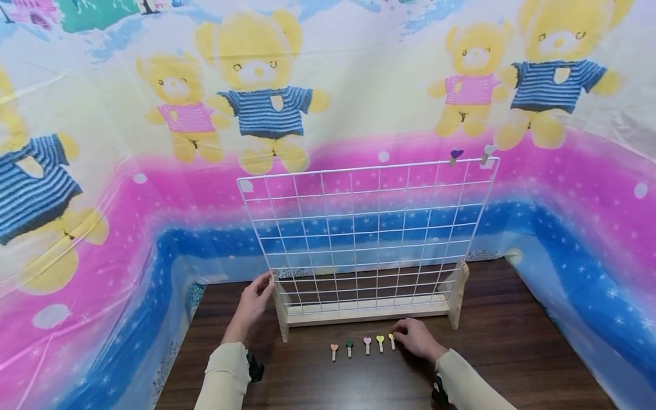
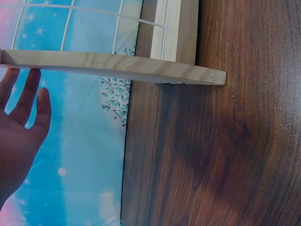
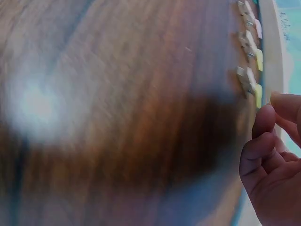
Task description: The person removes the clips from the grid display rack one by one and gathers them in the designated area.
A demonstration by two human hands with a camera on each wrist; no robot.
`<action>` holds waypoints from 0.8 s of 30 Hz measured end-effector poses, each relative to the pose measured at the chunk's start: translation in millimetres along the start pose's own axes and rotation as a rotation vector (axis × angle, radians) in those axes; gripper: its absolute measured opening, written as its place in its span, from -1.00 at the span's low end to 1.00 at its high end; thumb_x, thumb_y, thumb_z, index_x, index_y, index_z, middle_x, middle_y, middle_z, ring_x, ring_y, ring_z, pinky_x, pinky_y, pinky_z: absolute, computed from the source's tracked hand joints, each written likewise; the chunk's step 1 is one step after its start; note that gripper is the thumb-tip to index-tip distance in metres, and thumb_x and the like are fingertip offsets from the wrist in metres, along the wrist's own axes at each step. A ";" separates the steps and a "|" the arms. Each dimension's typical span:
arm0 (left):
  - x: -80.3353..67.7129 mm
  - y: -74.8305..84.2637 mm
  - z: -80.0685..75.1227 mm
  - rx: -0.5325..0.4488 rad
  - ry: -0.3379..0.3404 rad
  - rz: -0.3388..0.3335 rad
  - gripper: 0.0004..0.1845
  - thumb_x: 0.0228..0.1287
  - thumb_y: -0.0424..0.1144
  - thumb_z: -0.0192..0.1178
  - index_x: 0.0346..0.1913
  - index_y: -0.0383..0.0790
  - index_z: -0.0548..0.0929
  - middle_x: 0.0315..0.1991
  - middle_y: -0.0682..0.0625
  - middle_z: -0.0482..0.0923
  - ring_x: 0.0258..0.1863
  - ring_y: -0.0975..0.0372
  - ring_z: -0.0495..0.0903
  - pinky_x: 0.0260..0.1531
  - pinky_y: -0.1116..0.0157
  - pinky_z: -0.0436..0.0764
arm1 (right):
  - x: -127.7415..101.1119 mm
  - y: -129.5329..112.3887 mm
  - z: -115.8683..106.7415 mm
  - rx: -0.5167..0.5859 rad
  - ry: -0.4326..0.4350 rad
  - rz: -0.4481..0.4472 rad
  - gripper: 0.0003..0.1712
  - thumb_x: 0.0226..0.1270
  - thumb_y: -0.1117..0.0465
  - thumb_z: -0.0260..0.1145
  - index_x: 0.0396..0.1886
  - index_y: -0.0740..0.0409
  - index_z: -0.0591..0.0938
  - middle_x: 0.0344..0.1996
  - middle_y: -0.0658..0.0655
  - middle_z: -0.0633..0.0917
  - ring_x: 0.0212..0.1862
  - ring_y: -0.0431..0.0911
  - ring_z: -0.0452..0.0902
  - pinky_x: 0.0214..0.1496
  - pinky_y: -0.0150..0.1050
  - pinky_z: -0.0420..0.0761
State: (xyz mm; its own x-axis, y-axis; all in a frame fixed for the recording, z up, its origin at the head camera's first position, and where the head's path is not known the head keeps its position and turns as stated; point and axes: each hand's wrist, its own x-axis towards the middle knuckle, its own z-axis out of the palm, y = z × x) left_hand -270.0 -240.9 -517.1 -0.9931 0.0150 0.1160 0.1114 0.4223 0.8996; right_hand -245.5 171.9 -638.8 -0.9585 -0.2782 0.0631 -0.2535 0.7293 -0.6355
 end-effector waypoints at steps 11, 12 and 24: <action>-0.9 0.5 -0.4 0.011 -0.003 -0.008 -0.57 0.46 -0.25 0.00 0.33 -0.21 0.37 0.21 -0.24 0.41 0.20 -0.02 0.37 0.10 -0.01 0.41 | 7.0 -20.8 -64.7 -0.032 0.148 -0.154 -0.85 0.21 0.31 0.35 -0.21 0.17 0.71 -0.30 -0.01 0.65 -0.41 -0.22 0.48 -0.37 -0.29 0.50; -0.9 0.3 -0.4 0.012 -0.002 -0.009 -0.57 0.46 -0.25 0.00 0.33 -0.21 0.37 0.21 -0.25 0.41 0.20 -0.02 0.37 0.10 -0.01 0.41 | 7.0 -25.1 -72.5 -0.026 0.156 -0.164 -0.84 0.21 0.30 0.35 -0.20 0.17 0.71 -0.30 0.00 0.65 -0.45 -0.23 0.45 -0.42 -0.31 0.48; -1.8 0.7 0.3 0.010 -0.001 -0.014 -0.58 0.47 -0.26 -0.02 0.33 -0.21 0.37 0.21 -0.24 0.41 0.20 -0.03 0.38 0.09 -0.01 0.42 | 4.2 -88.4 -174.9 -0.062 0.280 -0.303 -0.78 0.21 0.30 0.36 -0.12 0.15 0.70 -0.26 0.03 0.64 -0.50 -0.24 0.45 -0.51 -0.33 0.48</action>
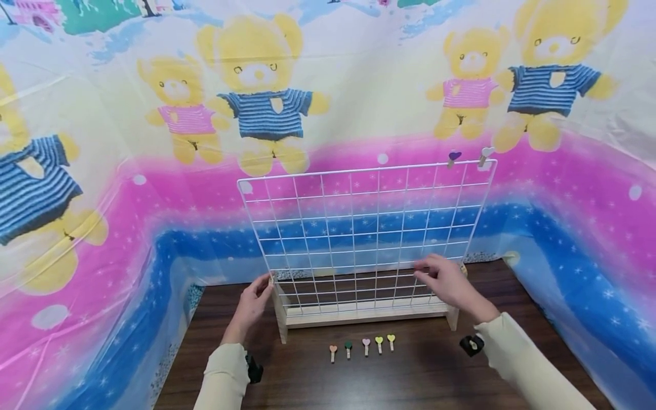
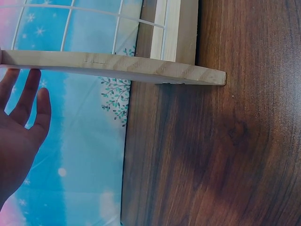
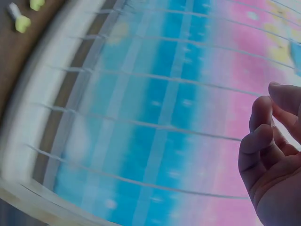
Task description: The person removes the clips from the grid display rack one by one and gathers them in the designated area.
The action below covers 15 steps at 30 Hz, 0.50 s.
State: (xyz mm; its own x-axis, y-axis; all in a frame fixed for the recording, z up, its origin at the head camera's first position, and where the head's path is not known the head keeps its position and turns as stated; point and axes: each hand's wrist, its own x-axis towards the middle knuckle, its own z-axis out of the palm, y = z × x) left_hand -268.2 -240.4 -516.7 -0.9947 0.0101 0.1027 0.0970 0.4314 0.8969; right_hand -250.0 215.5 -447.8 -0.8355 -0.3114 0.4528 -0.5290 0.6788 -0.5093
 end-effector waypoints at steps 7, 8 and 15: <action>0.6 -0.3 -0.9 0.002 0.000 0.000 -0.57 0.47 -0.26 -0.02 0.34 -0.21 0.36 0.21 -0.23 0.41 0.21 -0.03 0.37 0.10 -0.02 0.41 | 22.1 -27.7 -53.9 -0.052 0.113 -0.108 -0.77 0.20 0.33 0.37 -0.12 0.16 0.69 -0.43 -0.04 0.57 -0.64 -0.29 0.33 -0.66 -0.35 0.39; 0.7 -0.4 -0.9 0.006 0.002 0.002 -0.57 0.47 -0.26 -0.02 0.34 -0.21 0.36 0.21 -0.23 0.41 0.21 -0.03 0.37 0.09 -0.02 0.42 | 25.1 -31.8 -61.0 -0.056 0.135 -0.115 -0.76 0.20 0.34 0.37 -0.11 0.16 0.69 -0.46 -0.05 0.55 -0.64 -0.29 0.33 -0.67 -0.35 0.38; 0.2 0.1 0.3 0.005 0.008 0.015 -0.58 0.46 -0.26 0.00 0.32 -0.21 0.38 0.20 -0.25 0.42 0.19 -0.03 0.38 0.09 -0.01 0.42 | 46.1 -57.5 -106.1 -0.062 0.284 -0.193 -0.70 0.19 0.38 0.37 -0.05 0.19 0.68 -0.45 0.00 0.58 -0.62 -0.30 0.44 -0.68 -0.44 0.38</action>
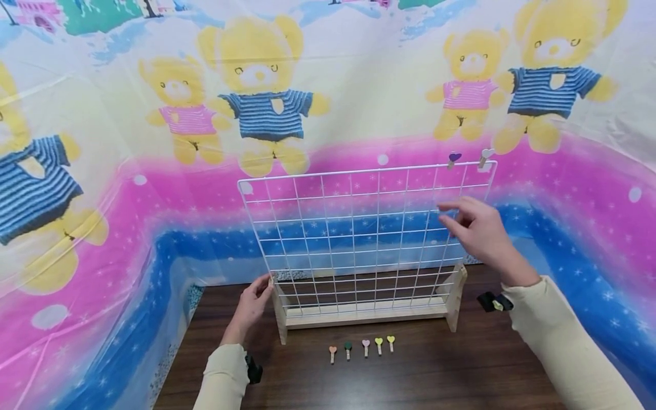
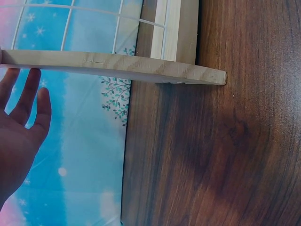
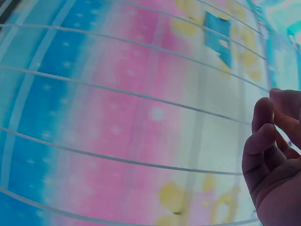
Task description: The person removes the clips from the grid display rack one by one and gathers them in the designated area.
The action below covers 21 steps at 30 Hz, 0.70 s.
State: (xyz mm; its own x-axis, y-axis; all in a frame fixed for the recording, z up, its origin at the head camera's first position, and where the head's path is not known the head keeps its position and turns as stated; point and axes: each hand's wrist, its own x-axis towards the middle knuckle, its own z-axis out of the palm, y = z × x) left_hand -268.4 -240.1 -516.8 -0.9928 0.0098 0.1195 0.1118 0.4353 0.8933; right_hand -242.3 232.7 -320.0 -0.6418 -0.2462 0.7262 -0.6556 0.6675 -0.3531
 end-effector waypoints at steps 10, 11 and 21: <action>0.4 -1.3 -0.1 0.004 0.001 -0.012 -0.58 0.46 -0.26 0.00 0.33 -0.17 0.39 0.18 -0.24 0.44 0.16 -0.01 0.41 0.06 0.00 0.44 | 44.0 -16.1 -32.9 0.082 0.189 0.029 -0.67 0.23 0.39 0.32 0.01 0.20 0.67 -0.32 0.01 0.54 -0.59 -0.31 0.47 -0.64 -0.50 0.34; 0.3 -1.1 0.1 0.005 0.001 -0.014 -0.58 0.46 -0.26 -0.01 0.32 -0.16 0.39 0.17 -0.24 0.45 0.16 -0.01 0.41 0.06 0.00 0.44 | 46.8 -17.0 -33.8 0.091 0.203 0.042 -0.68 0.24 0.38 0.31 0.01 0.19 0.67 -0.28 -0.01 0.54 -0.58 -0.32 0.47 -0.63 -0.50 0.34; 0.9 -1.6 0.9 -0.001 0.003 0.000 -0.59 0.46 -0.28 -0.01 0.31 -0.17 0.40 0.17 -0.26 0.45 0.15 -0.02 0.42 0.08 0.00 0.44 | 67.1 -21.5 -35.7 0.115 0.117 0.277 -0.61 0.43 0.20 0.13 0.22 0.10 0.54 -0.13 0.08 0.51 -0.55 -0.19 0.53 -0.54 -0.48 0.52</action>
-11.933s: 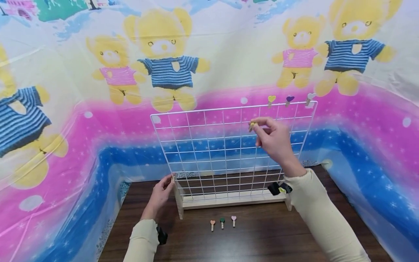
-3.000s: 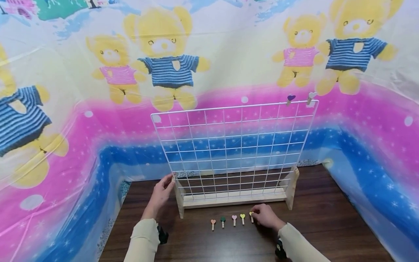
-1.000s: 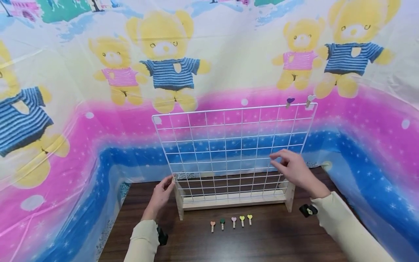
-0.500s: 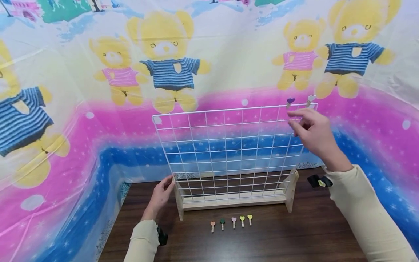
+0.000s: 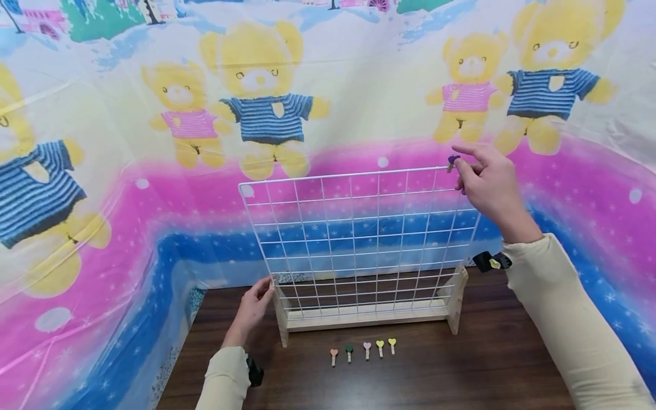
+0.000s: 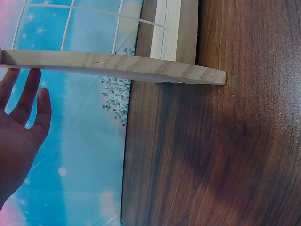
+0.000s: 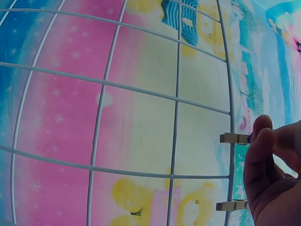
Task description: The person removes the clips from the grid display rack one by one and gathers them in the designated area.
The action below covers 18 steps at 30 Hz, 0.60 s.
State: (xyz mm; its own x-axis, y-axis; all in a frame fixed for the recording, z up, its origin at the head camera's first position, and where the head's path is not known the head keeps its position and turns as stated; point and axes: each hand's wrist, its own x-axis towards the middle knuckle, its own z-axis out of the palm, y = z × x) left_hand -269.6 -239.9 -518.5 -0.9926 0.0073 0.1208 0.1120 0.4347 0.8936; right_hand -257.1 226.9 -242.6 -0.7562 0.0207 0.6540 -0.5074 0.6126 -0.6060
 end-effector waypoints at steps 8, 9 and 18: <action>-0.3 -2.1 0.2 -0.006 -0.002 -0.002 -0.59 0.46 -0.29 -0.01 0.32 -0.20 0.39 0.17 -0.27 0.45 0.15 -0.02 0.42 0.06 0.01 0.44 | 4.9 2.0 4.7 -0.011 -0.086 0.108 -0.57 0.47 0.11 0.06 0.24 0.14 0.50 -0.23 0.15 0.59 -0.55 -0.14 0.55 -0.56 -0.42 0.53; -0.1 -2.2 0.1 -0.004 -0.002 -0.003 -0.59 0.46 -0.29 -0.01 0.32 -0.20 0.39 0.17 -0.26 0.45 0.14 -0.02 0.43 0.06 0.01 0.45 | 5.4 2.5 5.0 -0.008 -0.088 0.117 -0.57 0.47 0.11 0.06 0.24 0.16 0.49 -0.22 0.15 0.59 -0.55 -0.14 0.55 -0.55 -0.42 0.54; 0.7 -2.1 -0.6 -0.009 0.001 -0.006 -0.58 0.46 -0.28 -0.01 0.32 -0.21 0.39 0.18 -0.25 0.44 0.16 -0.02 0.41 0.07 0.01 0.44 | 9.0 5.6 6.7 0.050 -0.067 0.149 -0.65 0.46 0.10 0.08 0.01 0.24 0.59 -0.35 0.12 0.60 -0.58 -0.19 0.54 -0.51 -0.42 0.57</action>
State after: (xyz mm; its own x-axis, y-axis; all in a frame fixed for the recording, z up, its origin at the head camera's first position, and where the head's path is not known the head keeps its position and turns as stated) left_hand -270.5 -241.4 -520.0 -0.9933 0.0039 0.1158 0.1064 0.4263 0.8983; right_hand -269.6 225.2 -243.2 -0.8493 0.0547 0.5250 -0.4067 0.5662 -0.7169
